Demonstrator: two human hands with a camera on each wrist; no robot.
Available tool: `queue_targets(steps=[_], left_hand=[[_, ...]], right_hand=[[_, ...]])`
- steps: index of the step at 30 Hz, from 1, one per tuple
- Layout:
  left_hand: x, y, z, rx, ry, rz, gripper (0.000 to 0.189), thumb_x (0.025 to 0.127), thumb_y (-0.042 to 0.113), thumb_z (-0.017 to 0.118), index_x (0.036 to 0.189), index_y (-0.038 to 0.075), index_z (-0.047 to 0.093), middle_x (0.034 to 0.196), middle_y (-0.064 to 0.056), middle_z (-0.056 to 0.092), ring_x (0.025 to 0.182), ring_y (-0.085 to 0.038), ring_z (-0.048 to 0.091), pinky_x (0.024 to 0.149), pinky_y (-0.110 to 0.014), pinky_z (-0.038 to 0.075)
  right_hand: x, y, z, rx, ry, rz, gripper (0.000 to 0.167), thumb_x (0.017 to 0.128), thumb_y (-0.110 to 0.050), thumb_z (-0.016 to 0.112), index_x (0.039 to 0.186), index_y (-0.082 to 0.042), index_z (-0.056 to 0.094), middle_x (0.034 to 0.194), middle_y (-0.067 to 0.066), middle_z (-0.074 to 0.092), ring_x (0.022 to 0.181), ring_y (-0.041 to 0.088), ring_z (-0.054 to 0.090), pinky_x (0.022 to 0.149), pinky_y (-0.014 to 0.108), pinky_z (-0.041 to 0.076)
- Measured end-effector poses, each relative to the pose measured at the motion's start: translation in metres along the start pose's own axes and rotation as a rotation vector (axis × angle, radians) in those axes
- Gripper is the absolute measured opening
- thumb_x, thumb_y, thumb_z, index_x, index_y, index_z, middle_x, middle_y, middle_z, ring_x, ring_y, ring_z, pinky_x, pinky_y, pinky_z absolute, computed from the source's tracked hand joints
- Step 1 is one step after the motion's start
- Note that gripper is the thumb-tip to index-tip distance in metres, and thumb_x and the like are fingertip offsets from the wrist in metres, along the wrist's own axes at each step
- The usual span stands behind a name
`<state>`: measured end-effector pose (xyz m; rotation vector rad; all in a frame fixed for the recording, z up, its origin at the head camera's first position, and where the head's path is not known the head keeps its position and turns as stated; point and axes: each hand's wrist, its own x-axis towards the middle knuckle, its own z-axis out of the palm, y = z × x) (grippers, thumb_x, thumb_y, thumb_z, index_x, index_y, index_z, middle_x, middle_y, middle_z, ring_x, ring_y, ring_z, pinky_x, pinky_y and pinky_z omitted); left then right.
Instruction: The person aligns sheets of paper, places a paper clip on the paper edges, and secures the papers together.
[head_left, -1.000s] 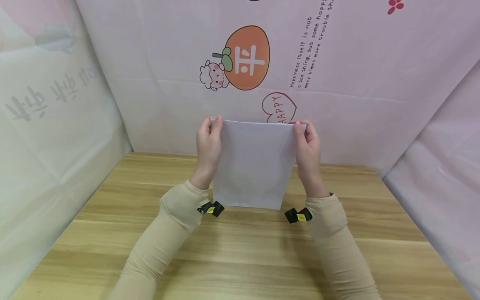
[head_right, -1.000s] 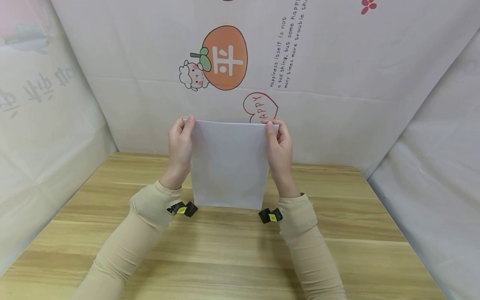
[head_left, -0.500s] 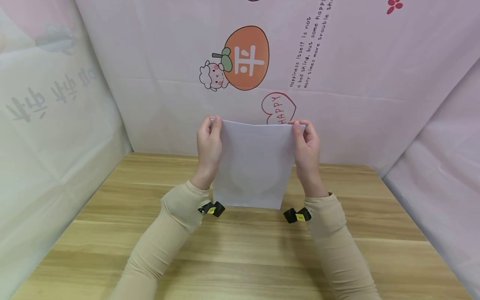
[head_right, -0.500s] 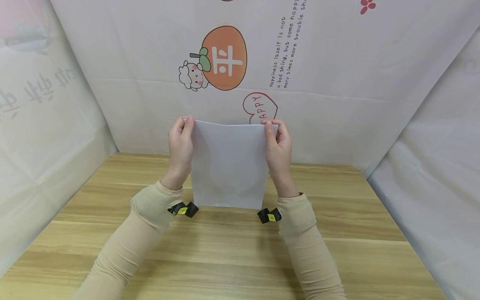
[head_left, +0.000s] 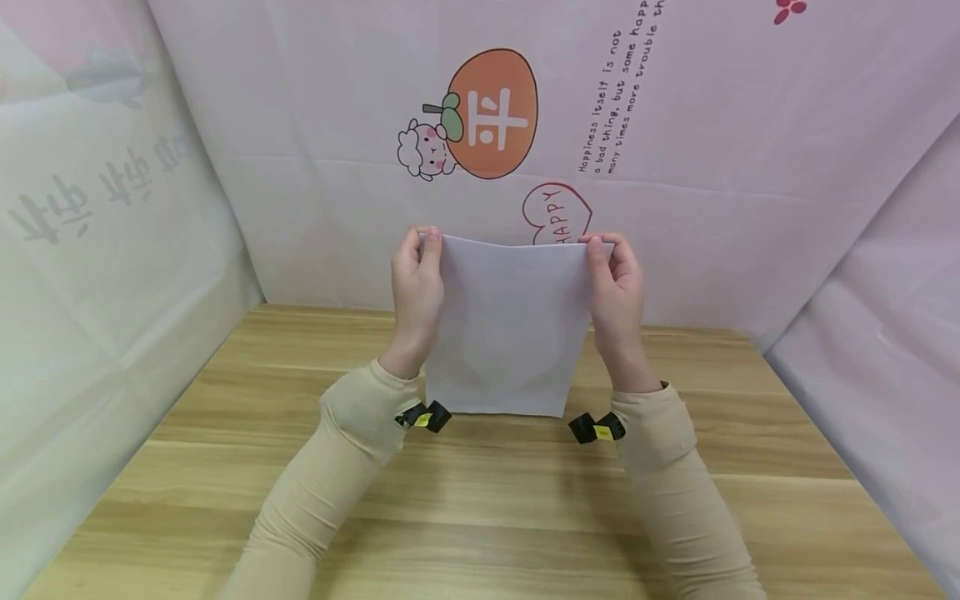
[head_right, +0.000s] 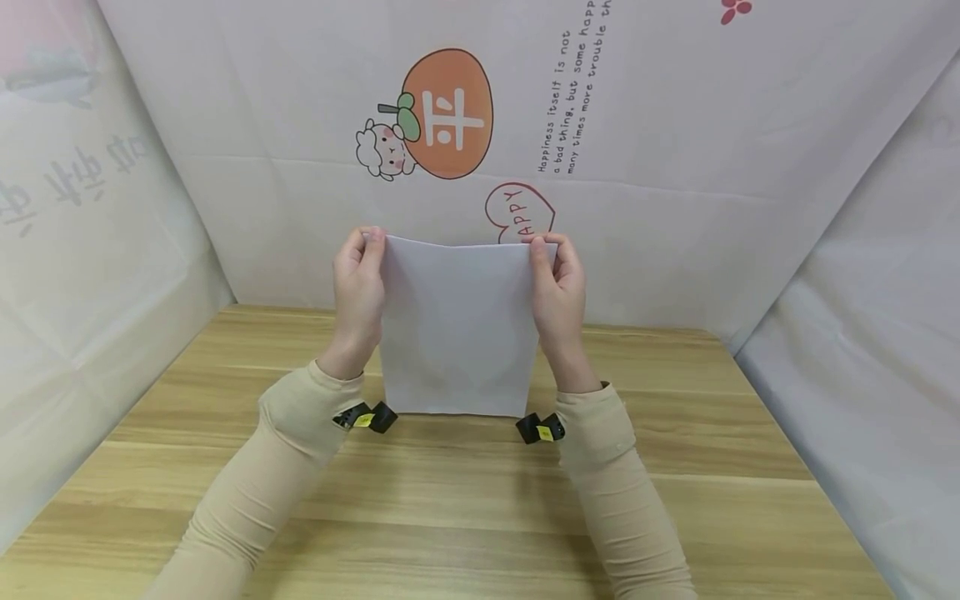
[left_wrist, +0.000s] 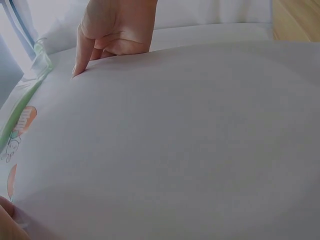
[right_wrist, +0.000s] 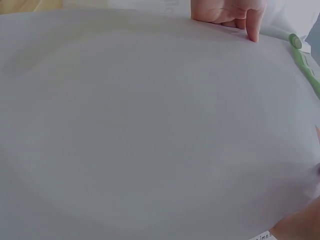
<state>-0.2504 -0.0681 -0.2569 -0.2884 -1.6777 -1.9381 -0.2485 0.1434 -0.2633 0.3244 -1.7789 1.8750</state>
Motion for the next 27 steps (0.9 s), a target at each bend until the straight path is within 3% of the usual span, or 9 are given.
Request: queue_targets(steps=[8,16,27], left_hand=[[-0.0019,0.0000,0.0003,0.010,0.005,0.039,0.022,0.101,0.015,0.043,0.086,0.002,0.052,0.075,0.000,0.040,0.079,-0.010,0.041,0.073,-0.022,0.033],[-0.0024,-0.0032,-0.0014,0.006,0.011,0.014,0.022,0.101,0.017,0.043,0.087,0.003,0.053,0.083,0.001,0.049,0.087,-0.010,0.045,0.079,-0.022,0.035],[-0.0017,-0.0041,-0.0032,0.013,-0.005,-0.008,0.023,0.101,0.018,0.043,0.090,0.001,0.054,0.076,-0.003,0.041,0.082,-0.014,0.041,0.073,-0.023,0.031]], right_hand=[[-0.0008,0.0011,0.0002,0.005,0.012,-0.007,0.015,0.097,-0.030,0.052,0.099,-0.017,0.059,0.091,-0.001,0.060,0.084,0.014,0.057,0.073,0.028,0.047],[-0.0022,0.0048,-0.0012,-0.022,0.012,-0.002,0.018,0.098,-0.031,0.051,0.101,-0.016,0.059,0.095,0.000,0.059,0.087,0.016,0.057,0.076,0.029,0.048],[-0.0015,0.0067,-0.0017,-0.002,0.009,-0.002,0.020,0.097,-0.030,0.052,0.103,-0.012,0.058,0.095,-0.002,0.059,0.087,0.014,0.056,0.075,0.027,0.047]])
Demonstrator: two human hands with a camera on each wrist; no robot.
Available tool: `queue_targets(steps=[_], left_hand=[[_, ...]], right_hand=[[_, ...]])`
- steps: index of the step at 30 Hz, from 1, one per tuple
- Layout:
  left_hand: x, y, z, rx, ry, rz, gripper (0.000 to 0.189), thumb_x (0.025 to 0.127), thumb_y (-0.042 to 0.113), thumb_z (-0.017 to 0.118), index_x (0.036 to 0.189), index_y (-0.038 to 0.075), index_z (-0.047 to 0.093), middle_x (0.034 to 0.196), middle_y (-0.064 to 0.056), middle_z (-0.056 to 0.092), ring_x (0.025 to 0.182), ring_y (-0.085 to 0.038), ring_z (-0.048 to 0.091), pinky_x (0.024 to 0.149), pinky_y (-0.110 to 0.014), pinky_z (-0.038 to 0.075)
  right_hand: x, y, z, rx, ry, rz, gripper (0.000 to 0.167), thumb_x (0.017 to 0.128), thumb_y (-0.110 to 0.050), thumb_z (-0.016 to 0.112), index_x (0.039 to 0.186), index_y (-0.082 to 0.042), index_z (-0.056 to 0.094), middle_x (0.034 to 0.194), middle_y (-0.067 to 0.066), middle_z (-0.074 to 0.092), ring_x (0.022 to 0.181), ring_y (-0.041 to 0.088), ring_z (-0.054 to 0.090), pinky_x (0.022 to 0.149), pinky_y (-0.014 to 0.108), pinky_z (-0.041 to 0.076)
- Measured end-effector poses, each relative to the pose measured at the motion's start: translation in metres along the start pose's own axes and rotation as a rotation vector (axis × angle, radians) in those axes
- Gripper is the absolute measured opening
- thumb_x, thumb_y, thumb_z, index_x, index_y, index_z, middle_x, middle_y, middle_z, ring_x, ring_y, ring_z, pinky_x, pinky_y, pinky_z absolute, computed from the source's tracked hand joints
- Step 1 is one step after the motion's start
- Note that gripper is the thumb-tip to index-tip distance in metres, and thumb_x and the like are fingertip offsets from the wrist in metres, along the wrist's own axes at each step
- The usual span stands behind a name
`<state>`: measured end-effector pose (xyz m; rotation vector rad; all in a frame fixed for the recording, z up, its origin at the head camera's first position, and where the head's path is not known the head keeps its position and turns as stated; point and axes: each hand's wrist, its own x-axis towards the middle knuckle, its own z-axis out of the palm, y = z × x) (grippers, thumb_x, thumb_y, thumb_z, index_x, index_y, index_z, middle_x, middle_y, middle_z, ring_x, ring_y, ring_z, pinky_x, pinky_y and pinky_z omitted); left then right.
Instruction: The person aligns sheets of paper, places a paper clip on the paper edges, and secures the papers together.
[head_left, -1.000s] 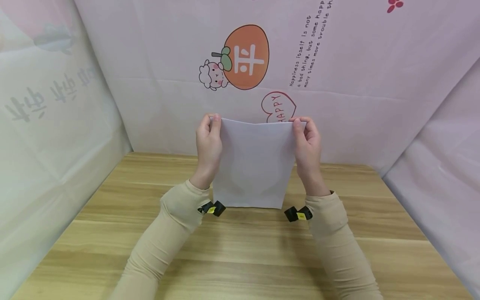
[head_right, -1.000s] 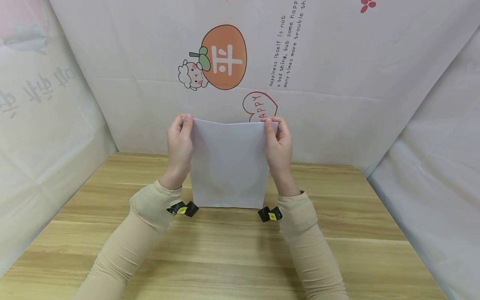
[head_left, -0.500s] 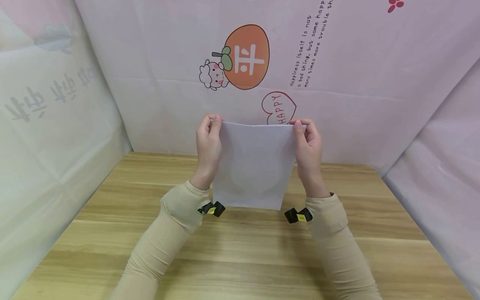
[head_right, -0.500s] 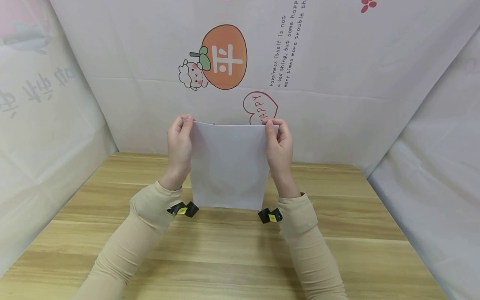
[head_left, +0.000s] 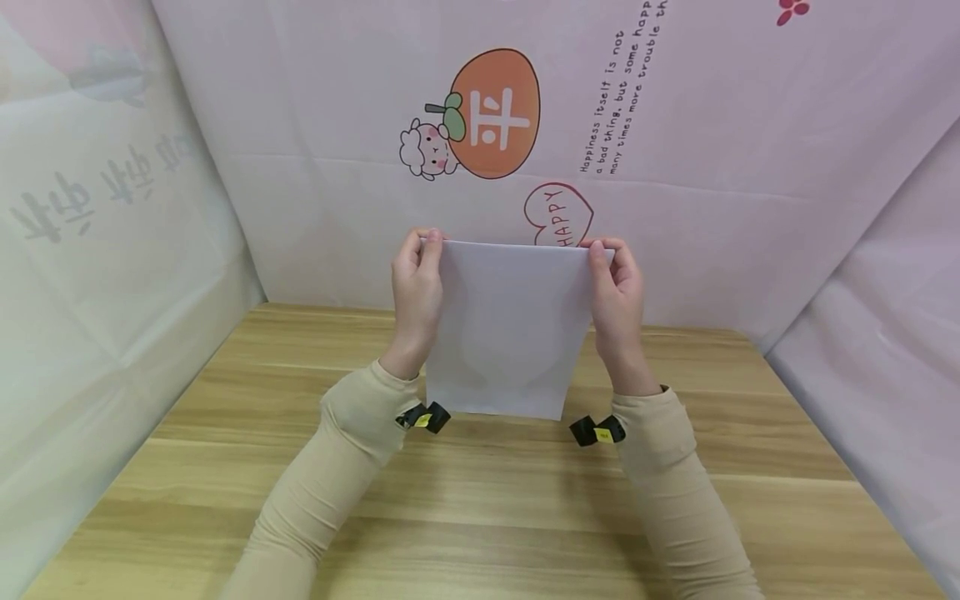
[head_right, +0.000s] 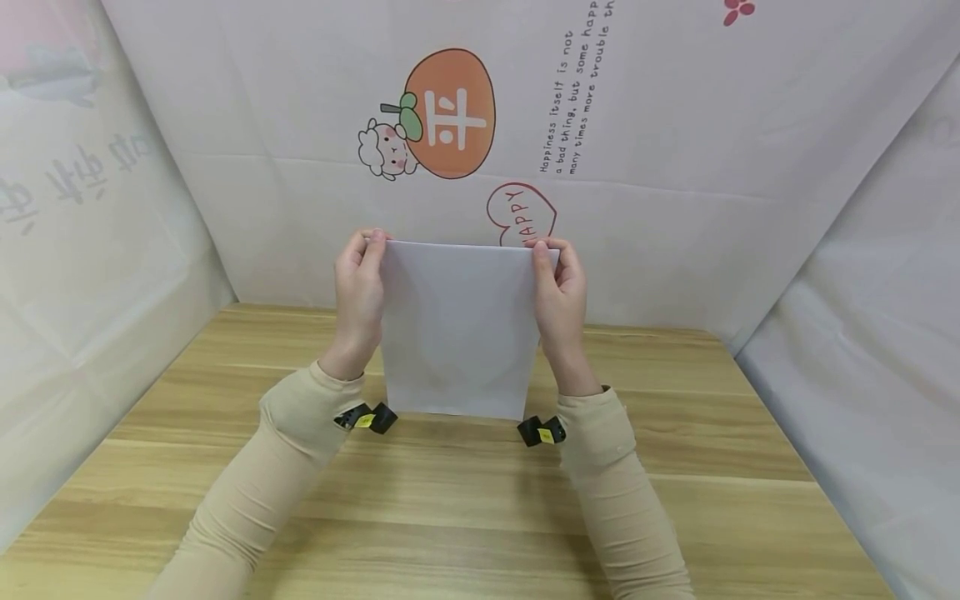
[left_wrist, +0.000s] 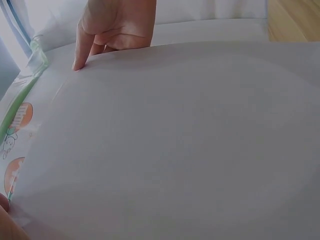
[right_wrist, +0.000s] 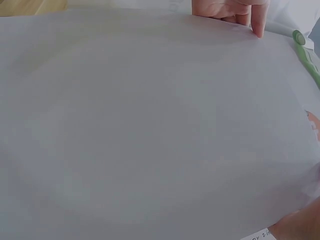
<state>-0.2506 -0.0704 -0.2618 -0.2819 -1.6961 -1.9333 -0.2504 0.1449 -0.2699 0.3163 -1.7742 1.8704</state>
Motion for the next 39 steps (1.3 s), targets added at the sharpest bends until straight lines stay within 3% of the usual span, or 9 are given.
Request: queue_targets(steps=[15,22,30,39], left_hand=[[-0.003,0.003,-0.001,0.028,0.002,0.005,0.022,0.101,0.016,0.044,0.090,-0.002,0.053,0.067,0.001,0.031,0.066,-0.011,0.033,0.064,-0.022,0.027],[-0.015,0.027,0.000,0.040,-0.003,0.009,0.021,0.101,0.010,0.041,0.088,-0.004,0.051,0.067,0.001,0.030,0.066,-0.011,0.032,0.064,-0.022,0.026],[-0.005,0.002,0.001,0.012,0.012,0.059,0.023,0.101,0.017,0.044,0.085,0.003,0.052,0.068,0.002,0.033,0.068,-0.010,0.036,0.065,-0.022,0.028],[-0.002,0.008,0.002,-0.009,0.027,0.057,0.021,0.100,0.018,0.045,0.085,0.006,0.054,0.072,0.001,0.039,0.075,-0.011,0.041,0.069,-0.022,0.032]], right_hand=[[-0.003,0.001,0.000,0.016,0.010,0.022,0.017,0.097,-0.031,0.052,0.097,-0.015,0.057,0.092,-0.001,0.058,0.085,0.014,0.054,0.074,0.027,0.045],[-0.004,0.001,0.002,0.028,0.027,0.029,0.017,0.097,-0.031,0.053,0.096,-0.015,0.057,0.090,-0.002,0.059,0.082,0.013,0.055,0.073,0.026,0.044],[-0.003,0.000,0.003,0.028,0.033,0.013,0.016,0.096,-0.031,0.054,0.093,-0.016,0.057,0.087,-0.002,0.059,0.080,0.013,0.055,0.072,0.026,0.045],[-0.002,-0.009,0.004,0.038,0.025,-0.009,0.017,0.096,-0.032,0.053,0.093,-0.016,0.058,0.088,-0.001,0.059,0.082,0.013,0.055,0.072,0.027,0.045]])
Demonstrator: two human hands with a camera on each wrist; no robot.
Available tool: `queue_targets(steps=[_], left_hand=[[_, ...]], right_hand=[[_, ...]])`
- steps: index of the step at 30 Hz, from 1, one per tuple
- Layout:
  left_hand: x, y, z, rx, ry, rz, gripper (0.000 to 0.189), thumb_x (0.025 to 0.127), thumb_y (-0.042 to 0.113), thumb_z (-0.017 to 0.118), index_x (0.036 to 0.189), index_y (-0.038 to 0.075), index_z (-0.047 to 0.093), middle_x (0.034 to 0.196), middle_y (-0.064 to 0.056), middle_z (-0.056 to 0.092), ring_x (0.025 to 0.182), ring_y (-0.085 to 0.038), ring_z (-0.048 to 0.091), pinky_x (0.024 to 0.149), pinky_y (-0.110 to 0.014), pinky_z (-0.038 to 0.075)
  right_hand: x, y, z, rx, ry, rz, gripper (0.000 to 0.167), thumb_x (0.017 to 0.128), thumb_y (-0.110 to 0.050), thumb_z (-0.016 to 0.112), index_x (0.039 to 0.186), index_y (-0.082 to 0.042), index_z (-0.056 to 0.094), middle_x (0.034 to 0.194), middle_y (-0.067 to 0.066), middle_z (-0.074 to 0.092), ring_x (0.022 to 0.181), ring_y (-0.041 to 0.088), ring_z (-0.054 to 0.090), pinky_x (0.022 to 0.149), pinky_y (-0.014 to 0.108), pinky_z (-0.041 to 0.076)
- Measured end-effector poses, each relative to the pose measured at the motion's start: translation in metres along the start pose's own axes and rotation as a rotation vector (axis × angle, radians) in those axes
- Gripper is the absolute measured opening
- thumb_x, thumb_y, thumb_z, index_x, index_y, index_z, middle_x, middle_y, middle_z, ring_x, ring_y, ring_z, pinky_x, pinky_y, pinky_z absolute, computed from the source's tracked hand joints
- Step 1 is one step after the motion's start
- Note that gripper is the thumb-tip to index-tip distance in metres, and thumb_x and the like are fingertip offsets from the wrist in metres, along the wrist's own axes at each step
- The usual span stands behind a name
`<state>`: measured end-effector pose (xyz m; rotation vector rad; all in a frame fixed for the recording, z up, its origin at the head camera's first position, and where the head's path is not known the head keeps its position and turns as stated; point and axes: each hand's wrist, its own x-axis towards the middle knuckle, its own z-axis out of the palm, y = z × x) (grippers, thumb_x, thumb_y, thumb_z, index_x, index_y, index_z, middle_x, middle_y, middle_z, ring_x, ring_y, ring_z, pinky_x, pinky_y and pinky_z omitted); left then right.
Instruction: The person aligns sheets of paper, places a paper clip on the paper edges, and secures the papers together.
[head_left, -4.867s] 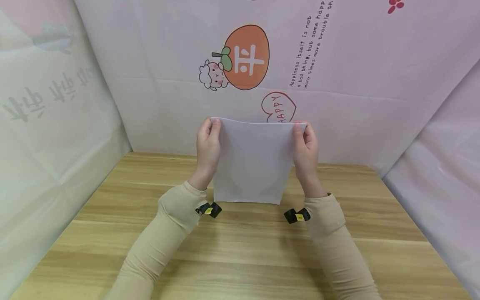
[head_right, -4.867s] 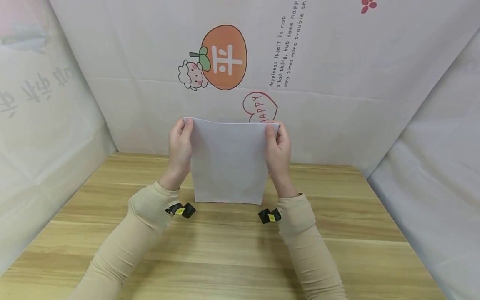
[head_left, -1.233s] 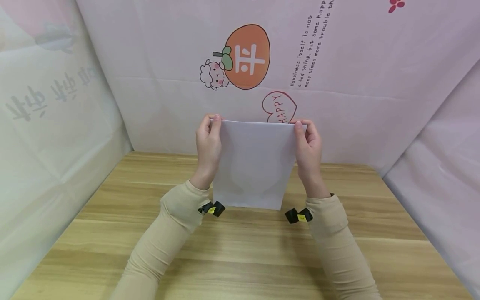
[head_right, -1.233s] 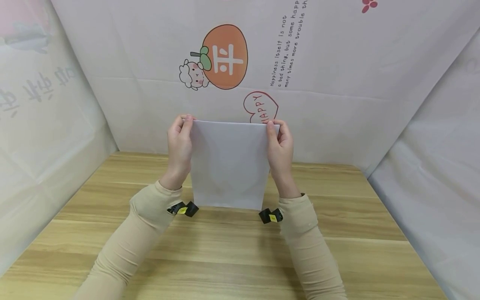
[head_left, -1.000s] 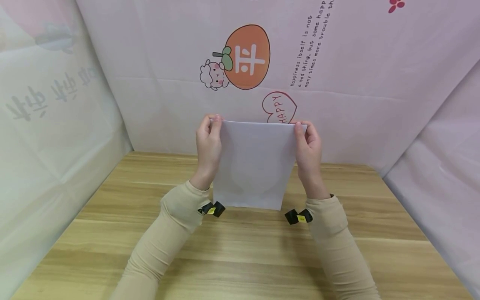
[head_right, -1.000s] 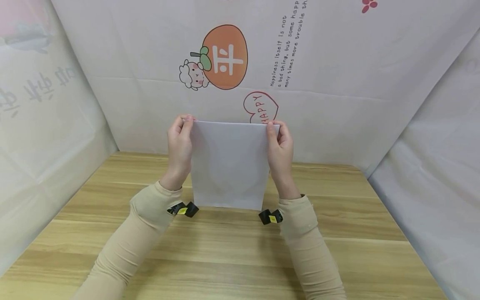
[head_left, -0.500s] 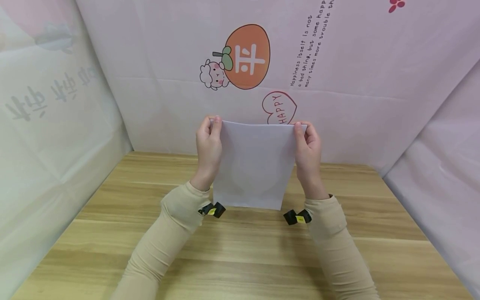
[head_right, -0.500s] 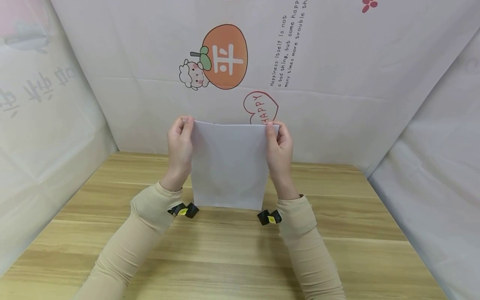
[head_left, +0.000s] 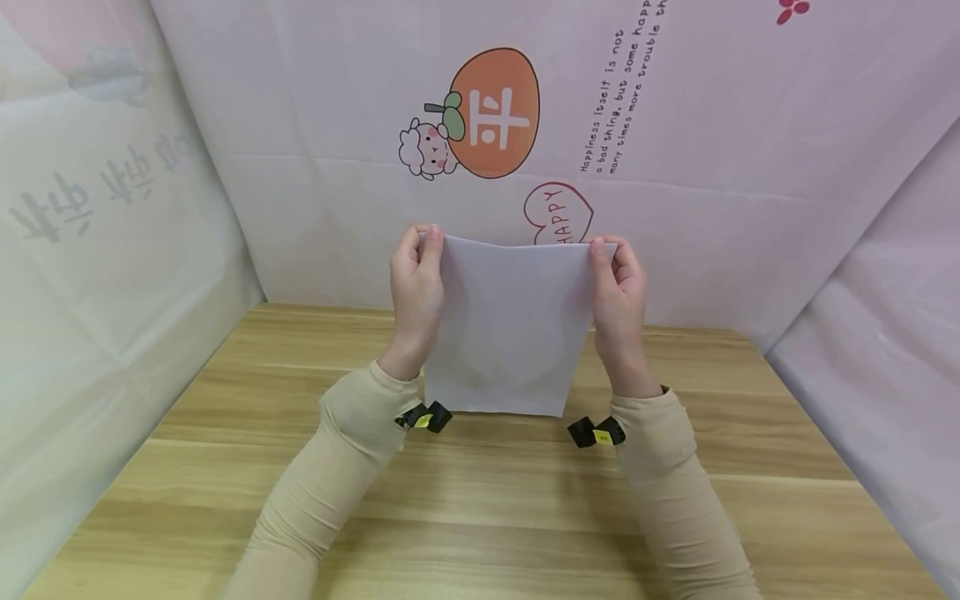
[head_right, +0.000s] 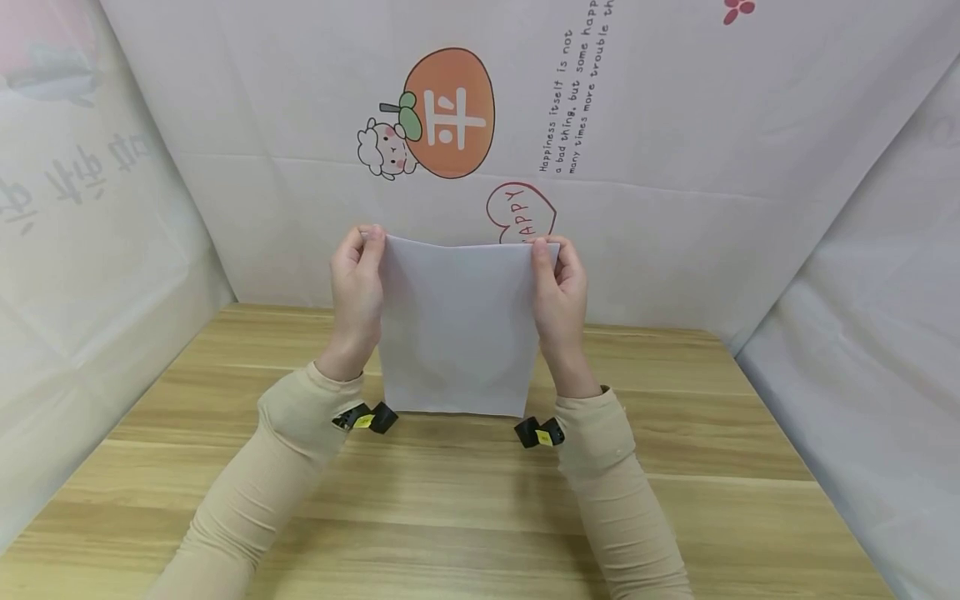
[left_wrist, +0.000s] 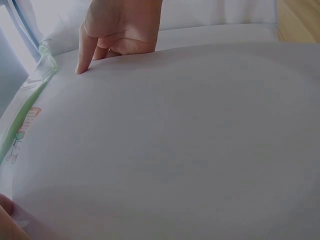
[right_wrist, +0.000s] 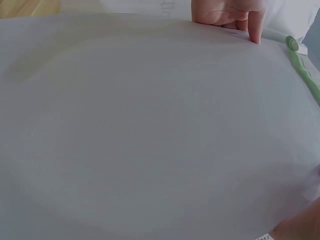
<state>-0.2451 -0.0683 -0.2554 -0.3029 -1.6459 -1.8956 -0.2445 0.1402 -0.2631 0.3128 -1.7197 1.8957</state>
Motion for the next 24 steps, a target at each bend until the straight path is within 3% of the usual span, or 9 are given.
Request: queue_targets(steps=[10,20,24], left_hand=[[0.000,-0.003,-0.004,0.026,0.000,-0.049,0.023,0.100,0.017,0.045,0.091,-0.001,0.056,0.074,0.001,0.040,0.076,-0.011,0.040,0.070,-0.022,0.032],[0.000,-0.008,-0.003,0.036,0.010,-0.019,0.024,0.100,0.019,0.046,0.089,0.000,0.055,0.077,0.001,0.043,0.077,-0.011,0.041,0.070,-0.021,0.031],[-0.001,-0.009,-0.003,0.045,0.006,-0.002,0.024,0.100,0.019,0.045,0.088,0.001,0.055,0.072,0.001,0.038,0.070,-0.010,0.037,0.065,-0.022,0.029]], right_hand=[[-0.001,0.006,-0.001,-0.020,-0.016,0.041,0.019,0.097,-0.029,0.053,0.100,-0.012,0.060,0.092,-0.002,0.059,0.085,0.013,0.056,0.075,0.028,0.046],[0.000,0.011,-0.001,-0.035,-0.022,0.030,0.015,0.097,-0.029,0.053,0.099,-0.015,0.059,0.090,-0.001,0.058,0.082,0.012,0.056,0.072,0.025,0.047],[0.001,0.012,-0.001,-0.031,-0.023,0.029,0.016,0.097,-0.030,0.053,0.099,-0.016,0.059,0.090,0.000,0.059,0.082,0.013,0.057,0.072,0.026,0.048]])
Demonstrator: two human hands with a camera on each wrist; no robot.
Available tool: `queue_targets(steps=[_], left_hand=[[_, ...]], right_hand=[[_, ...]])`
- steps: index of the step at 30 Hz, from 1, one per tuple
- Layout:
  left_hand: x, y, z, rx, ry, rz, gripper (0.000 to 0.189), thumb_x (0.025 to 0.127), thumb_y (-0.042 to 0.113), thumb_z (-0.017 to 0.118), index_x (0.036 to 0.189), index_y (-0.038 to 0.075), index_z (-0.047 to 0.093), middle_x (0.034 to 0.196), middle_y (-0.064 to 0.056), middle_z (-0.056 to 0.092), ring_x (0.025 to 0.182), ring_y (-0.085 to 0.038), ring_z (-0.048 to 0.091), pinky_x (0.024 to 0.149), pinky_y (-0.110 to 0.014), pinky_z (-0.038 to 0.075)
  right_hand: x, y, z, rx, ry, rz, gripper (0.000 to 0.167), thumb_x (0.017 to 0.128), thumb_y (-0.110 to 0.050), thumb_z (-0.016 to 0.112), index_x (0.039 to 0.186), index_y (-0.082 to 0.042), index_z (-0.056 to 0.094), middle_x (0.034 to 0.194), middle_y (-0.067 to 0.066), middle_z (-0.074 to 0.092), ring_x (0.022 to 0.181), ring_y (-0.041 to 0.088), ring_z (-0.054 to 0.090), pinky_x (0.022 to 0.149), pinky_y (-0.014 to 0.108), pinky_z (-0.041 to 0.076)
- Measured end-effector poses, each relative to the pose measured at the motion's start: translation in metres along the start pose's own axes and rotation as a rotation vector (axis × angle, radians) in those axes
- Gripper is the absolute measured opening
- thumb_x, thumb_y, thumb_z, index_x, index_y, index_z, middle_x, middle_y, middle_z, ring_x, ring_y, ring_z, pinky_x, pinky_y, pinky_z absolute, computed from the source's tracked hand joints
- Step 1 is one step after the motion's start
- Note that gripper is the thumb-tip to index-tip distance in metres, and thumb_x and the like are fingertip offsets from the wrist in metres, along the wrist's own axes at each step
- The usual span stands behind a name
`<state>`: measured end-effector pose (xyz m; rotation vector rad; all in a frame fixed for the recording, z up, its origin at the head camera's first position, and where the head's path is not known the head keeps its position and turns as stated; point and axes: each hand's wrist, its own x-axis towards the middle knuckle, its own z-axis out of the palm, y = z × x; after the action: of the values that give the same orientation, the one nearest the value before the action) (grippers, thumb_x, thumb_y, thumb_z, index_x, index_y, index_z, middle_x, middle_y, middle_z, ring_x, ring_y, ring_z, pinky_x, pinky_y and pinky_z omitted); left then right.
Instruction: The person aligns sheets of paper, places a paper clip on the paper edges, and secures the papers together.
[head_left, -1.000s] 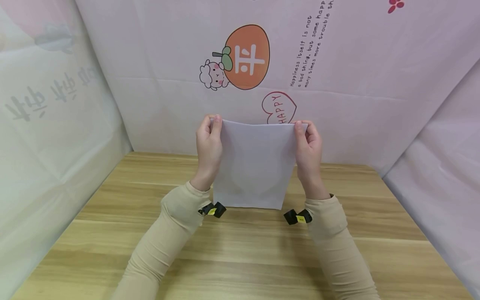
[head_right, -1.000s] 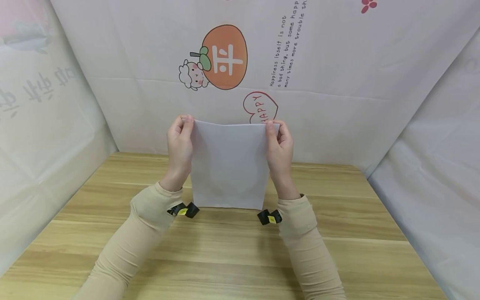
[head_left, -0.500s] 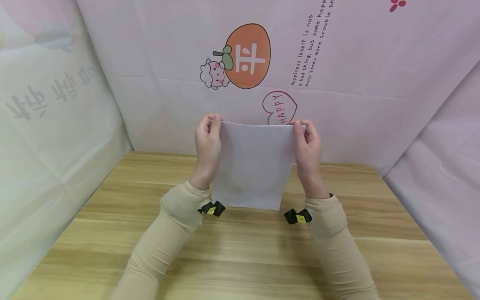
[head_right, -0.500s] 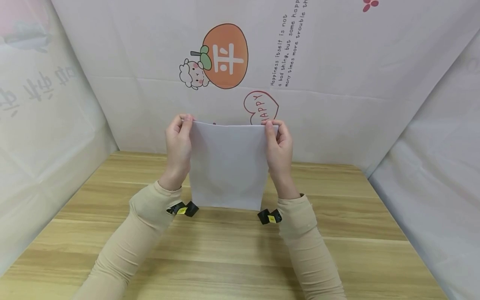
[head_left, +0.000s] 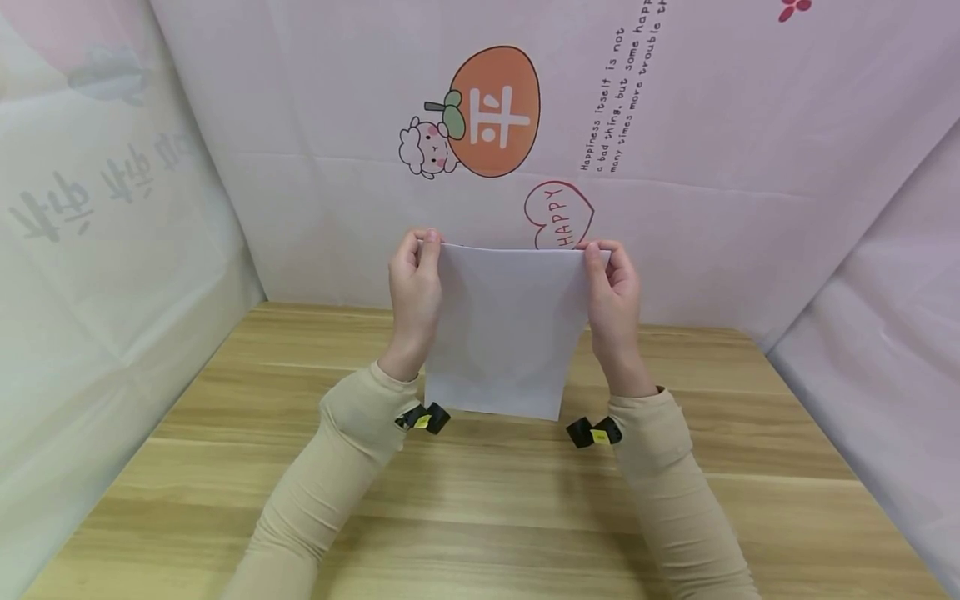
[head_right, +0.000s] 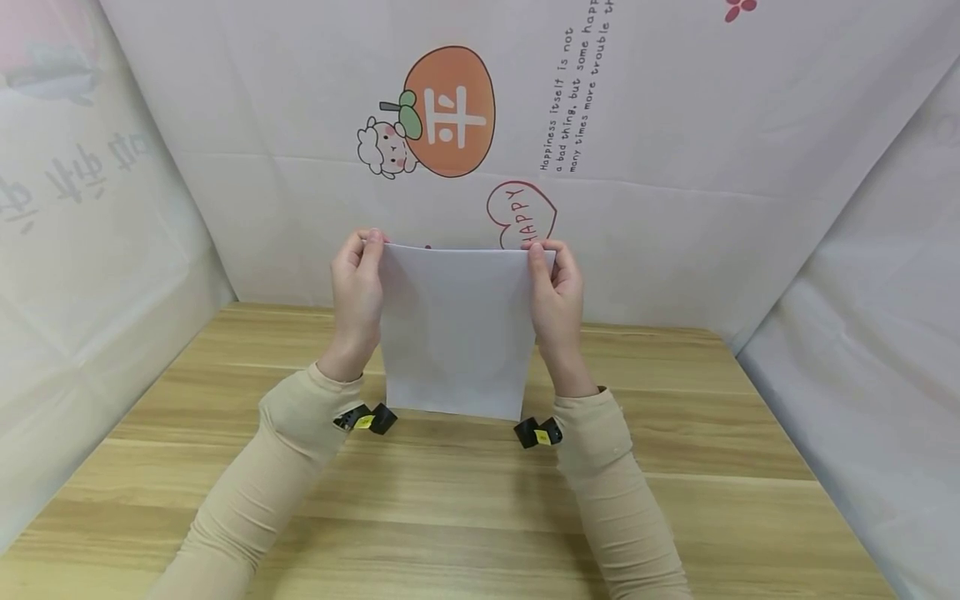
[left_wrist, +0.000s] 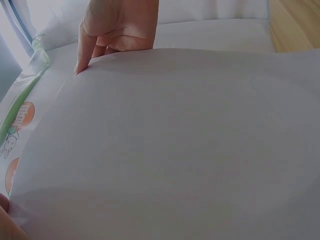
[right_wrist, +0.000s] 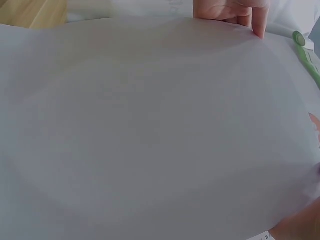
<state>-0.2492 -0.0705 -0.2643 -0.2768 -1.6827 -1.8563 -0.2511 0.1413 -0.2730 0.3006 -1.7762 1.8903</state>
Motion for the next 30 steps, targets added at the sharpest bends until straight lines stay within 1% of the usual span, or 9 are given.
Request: queue_targets(steps=[3,6,8,13,16,18,23,26,30], left_hand=[[0.000,-0.001,0.000,0.007,-0.004,-0.006,0.023,0.100,0.020,0.046,0.088,0.003,0.055,0.068,0.000,0.033,0.065,-0.011,0.033,0.061,-0.023,0.026],[0.000,0.002,-0.001,0.009,-0.011,-0.022,0.021,0.100,0.018,0.046,0.088,0.004,0.055,0.068,0.000,0.035,0.066,-0.011,0.035,0.062,-0.023,0.027],[0.000,0.007,-0.001,0.010,-0.015,-0.033,0.021,0.100,0.016,0.046,0.088,0.002,0.055,0.069,0.000,0.037,0.067,-0.011,0.036,0.063,-0.022,0.029],[-0.006,0.031,-0.001,0.027,-0.026,-0.030,0.021,0.100,0.010,0.046,0.088,-0.005,0.053,0.066,0.001,0.034,0.065,-0.010,0.034,0.063,-0.021,0.028],[-0.007,0.037,-0.001,0.032,-0.030,-0.028,0.020,0.099,0.008,0.046,0.088,-0.007,0.054,0.064,0.002,0.033,0.063,-0.009,0.033,0.062,-0.021,0.028],[-0.005,0.031,-0.001,0.023,-0.035,-0.033,0.020,0.099,0.010,0.047,0.088,-0.006,0.055,0.064,0.002,0.034,0.064,-0.009,0.034,0.062,-0.021,0.028],[0.004,0.009,-0.003,-0.001,-0.050,-0.031,0.021,0.099,0.016,0.049,0.089,-0.001,0.056,0.068,0.001,0.040,0.068,-0.011,0.038,0.064,-0.022,0.032],[0.006,0.006,-0.002,-0.012,-0.048,-0.008,0.022,0.099,0.019,0.050,0.088,0.001,0.057,0.068,0.001,0.041,0.069,-0.012,0.039,0.065,-0.022,0.032],[0.006,0.008,-0.002,-0.023,-0.042,0.022,0.023,0.099,0.021,0.050,0.087,0.003,0.056,0.067,0.000,0.039,0.067,-0.013,0.038,0.063,-0.024,0.031]], right_hand=[[0.000,0.000,0.000,0.004,0.004,0.004,0.016,0.097,-0.030,0.053,0.099,-0.016,0.059,0.091,-0.001,0.060,0.083,0.013,0.058,0.072,0.025,0.048],[0.000,-0.001,0.000,0.003,0.008,0.001,0.016,0.096,-0.030,0.053,0.099,-0.015,0.059,0.091,-0.001,0.060,0.082,0.013,0.058,0.072,0.025,0.049],[0.001,-0.002,0.001,-0.001,0.010,-0.003,0.017,0.096,-0.030,0.054,0.099,-0.014,0.059,0.091,0.000,0.061,0.082,0.013,0.059,0.071,0.025,0.050],[0.002,-0.005,0.002,-0.008,0.015,0.000,0.017,0.095,-0.030,0.055,0.099,-0.014,0.061,0.090,-0.001,0.062,0.081,0.013,0.059,0.069,0.024,0.050],[0.002,-0.007,0.002,0.004,0.016,0.019,0.016,0.095,-0.029,0.056,0.098,-0.015,0.061,0.089,-0.001,0.062,0.080,0.012,0.058,0.067,0.023,0.050],[0.002,-0.007,0.001,0.006,0.010,0.027,0.016,0.095,-0.030,0.057,0.097,-0.014,0.062,0.089,-0.001,0.062,0.079,0.012,0.058,0.067,0.023,0.051],[0.003,-0.007,0.000,0.017,-0.024,0.028,0.018,0.095,-0.031,0.057,0.098,-0.014,0.061,0.091,-0.001,0.062,0.081,0.013,0.057,0.069,0.024,0.050],[0.004,-0.008,-0.001,0.015,-0.035,0.017,0.018,0.095,-0.032,0.056,0.098,-0.015,0.061,0.093,0.000,0.061,0.083,0.013,0.057,0.071,0.026,0.049],[0.004,-0.007,-0.001,0.027,-0.024,-0.012,0.016,0.096,-0.030,0.055,0.097,-0.015,0.060,0.094,-0.001,0.062,0.083,0.013,0.057,0.072,0.026,0.048]])
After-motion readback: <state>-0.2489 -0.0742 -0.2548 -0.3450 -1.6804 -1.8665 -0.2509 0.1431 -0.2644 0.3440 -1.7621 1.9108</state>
